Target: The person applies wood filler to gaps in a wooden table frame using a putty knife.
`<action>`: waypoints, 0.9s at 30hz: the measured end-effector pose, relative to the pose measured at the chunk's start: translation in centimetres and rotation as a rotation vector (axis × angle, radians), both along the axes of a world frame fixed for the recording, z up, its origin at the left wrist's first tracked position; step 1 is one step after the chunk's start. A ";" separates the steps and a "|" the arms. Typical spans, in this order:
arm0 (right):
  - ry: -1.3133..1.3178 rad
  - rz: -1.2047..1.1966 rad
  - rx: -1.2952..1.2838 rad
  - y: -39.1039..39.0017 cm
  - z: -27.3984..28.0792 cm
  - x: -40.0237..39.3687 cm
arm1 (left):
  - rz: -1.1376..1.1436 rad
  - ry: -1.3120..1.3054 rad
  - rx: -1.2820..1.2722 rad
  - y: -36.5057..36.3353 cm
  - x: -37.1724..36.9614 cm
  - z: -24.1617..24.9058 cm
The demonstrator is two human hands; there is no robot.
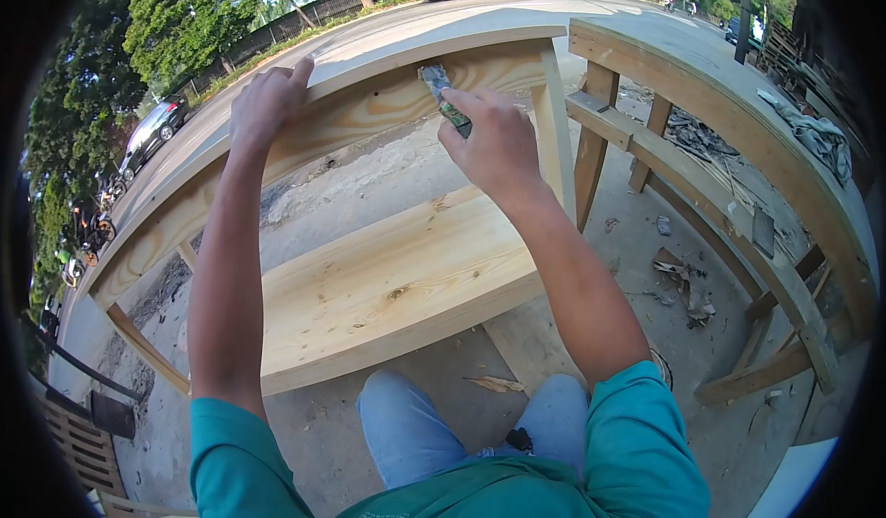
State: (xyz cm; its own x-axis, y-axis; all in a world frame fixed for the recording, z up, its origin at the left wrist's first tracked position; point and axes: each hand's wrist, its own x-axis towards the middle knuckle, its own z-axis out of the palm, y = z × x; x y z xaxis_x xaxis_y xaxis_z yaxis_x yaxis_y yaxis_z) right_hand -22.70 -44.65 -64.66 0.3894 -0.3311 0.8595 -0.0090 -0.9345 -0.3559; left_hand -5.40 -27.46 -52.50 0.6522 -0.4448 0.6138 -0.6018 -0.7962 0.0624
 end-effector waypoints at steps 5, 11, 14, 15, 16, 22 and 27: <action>-0.065 0.000 0.023 0.2 -0.9 2.1 | -0.001 -0.013 0.004 0.0 0.0 0.0; 0.133 -0.111 -0.008 0.0 0.0 1.8 | -0.003 0.041 0.019 0.3 -0.4 0.1; 0.182 -0.148 -0.127 -1.0 1.1 1.0 | 0.014 0.088 0.023 0.0 -0.3 0.4; 0.183 -0.127 -0.138 -1.2 1.7 0.5 | 0.020 0.091 0.021 -0.1 -0.2 0.4; 0.182 -0.104 -0.150 -1.2 2.2 0.0 | 0.019 0.076 0.015 -0.1 -0.2 0.3; 0.105 0.012 0.069 0.1 0.9 -1.3 | 0.016 0.057 0.012 0.0 -0.3 0.3; -0.010 -0.051 0.003 -1.0 -0.3 0.9 | 0.012 0.025 0.007 0.0 -0.3 0.1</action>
State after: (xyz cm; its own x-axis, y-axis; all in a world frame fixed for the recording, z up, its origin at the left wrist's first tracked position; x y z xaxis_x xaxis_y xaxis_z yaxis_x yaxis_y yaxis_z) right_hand -21.79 -45.65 -64.95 0.3632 -0.3533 0.8621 -0.0530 -0.9317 -0.3594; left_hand -5.69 -27.50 -52.40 0.6724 -0.4412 0.5943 -0.5906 -0.8038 0.0714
